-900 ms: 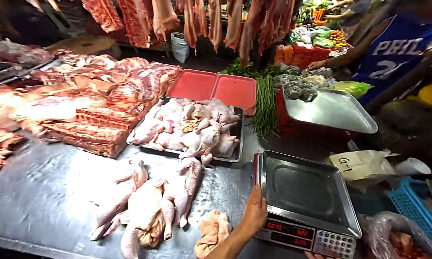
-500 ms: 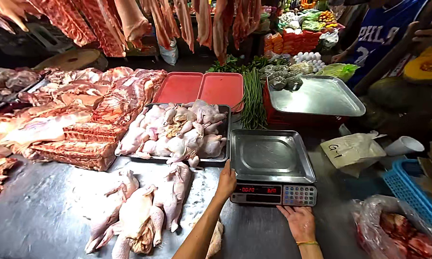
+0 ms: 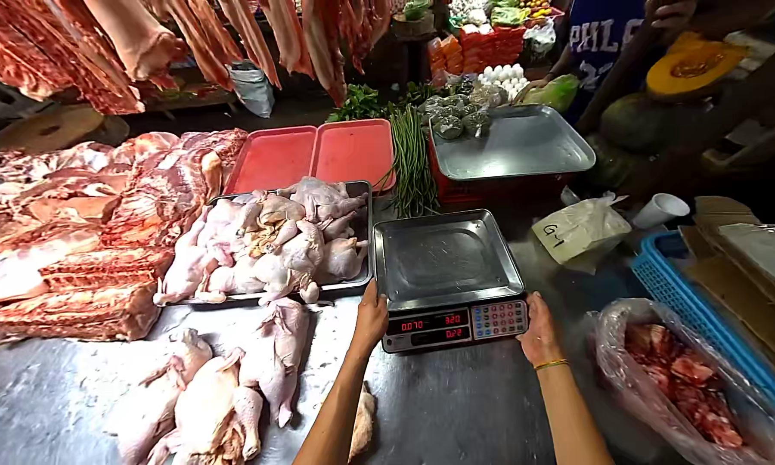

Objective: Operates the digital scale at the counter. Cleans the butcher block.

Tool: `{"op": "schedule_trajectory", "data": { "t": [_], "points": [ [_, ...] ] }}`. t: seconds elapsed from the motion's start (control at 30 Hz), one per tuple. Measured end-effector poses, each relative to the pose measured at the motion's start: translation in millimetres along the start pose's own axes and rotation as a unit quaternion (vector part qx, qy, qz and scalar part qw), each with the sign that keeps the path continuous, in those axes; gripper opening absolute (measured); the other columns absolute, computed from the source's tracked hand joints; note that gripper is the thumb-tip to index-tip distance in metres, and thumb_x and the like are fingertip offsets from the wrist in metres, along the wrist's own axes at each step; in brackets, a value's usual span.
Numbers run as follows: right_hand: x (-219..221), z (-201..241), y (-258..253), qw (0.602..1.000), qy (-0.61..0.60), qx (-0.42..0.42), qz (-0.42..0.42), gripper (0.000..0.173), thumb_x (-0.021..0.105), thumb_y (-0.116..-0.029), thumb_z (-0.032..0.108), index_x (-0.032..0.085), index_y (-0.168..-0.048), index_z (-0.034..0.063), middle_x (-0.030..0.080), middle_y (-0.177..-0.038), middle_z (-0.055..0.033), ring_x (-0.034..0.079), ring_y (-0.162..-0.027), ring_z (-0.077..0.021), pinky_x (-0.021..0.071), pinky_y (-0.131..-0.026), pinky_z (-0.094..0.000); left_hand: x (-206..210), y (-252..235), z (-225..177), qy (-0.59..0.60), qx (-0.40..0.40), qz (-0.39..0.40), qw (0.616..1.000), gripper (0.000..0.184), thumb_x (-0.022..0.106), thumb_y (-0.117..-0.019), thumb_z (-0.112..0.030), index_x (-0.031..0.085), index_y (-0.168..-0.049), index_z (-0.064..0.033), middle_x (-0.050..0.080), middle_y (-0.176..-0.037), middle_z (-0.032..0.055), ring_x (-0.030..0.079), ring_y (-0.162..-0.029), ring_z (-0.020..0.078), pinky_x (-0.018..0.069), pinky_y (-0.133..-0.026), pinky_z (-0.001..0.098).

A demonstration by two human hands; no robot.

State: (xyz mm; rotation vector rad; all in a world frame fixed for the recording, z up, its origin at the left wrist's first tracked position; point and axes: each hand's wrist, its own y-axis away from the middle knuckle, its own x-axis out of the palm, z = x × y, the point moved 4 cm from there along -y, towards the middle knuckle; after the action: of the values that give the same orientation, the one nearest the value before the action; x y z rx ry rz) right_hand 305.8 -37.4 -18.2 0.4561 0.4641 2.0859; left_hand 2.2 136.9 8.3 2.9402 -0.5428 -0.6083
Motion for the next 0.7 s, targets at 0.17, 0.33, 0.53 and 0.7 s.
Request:
{"op": "schedule_trajectory", "data": {
  "t": [0.17,0.33,0.53,0.7],
  "points": [
    [-2,1,-4,1.0,-0.006,0.003,0.025,0.064,0.025,-0.1078,0.057,0.05,-0.15,0.0163,0.059,-0.144,-0.0079,0.058,-0.129,-0.0239,0.0498,-0.099,-0.0548,3,-4,-3,-0.012,-0.011,-0.014,1.0,0.053,0.039,-0.1057,-0.005,0.03,-0.156,0.0077,0.038,-0.159,0.0265,0.042,-0.147,0.0295,0.0337,-0.122,0.0412],
    [-9,11,-10,0.994,0.106,0.006,0.022,0.057,0.039,-0.1084,0.048,0.046,-0.152,0.0119,0.053,-0.148,-0.0161,0.053,-0.132,-0.0318,0.0454,-0.101,-0.0607,9,-3,-13,-0.03,0.004,-0.001,1.0,0.054,0.041,-0.1057,-0.004,0.028,-0.156,0.0102,0.031,-0.161,0.0317,0.035,-0.151,0.0354,0.0286,-0.124,0.0438],
    [-5,37,-26,0.981,0.178,-0.055,0.045,0.063,0.03,-0.1079,0.055,0.043,-0.157,0.0192,0.04,-0.163,-0.0095,0.037,-0.148,-0.033,0.0345,-0.107,-0.0656,7,9,14,0.104,-0.025,-0.05,0.993,0.059,0.042,-0.1082,-0.025,0.029,-0.159,0.0013,0.034,-0.162,0.025,0.039,-0.148,0.0305,0.0353,-0.121,0.0454],
    [-26,6,-39,0.992,0.114,-0.01,0.052,0.059,0.027,-0.111,0.048,0.045,-0.151,0.0082,0.053,-0.15,-0.0132,0.053,-0.132,-0.0237,0.0444,-0.106,-0.0476,16,54,59,0.18,-0.092,-0.042,0.979,0.053,0.035,-0.1094,-0.026,0.04,-0.154,0.0023,0.046,-0.155,0.0237,0.051,-0.139,0.0302,0.045,-0.111,0.0494]
  ]
}}
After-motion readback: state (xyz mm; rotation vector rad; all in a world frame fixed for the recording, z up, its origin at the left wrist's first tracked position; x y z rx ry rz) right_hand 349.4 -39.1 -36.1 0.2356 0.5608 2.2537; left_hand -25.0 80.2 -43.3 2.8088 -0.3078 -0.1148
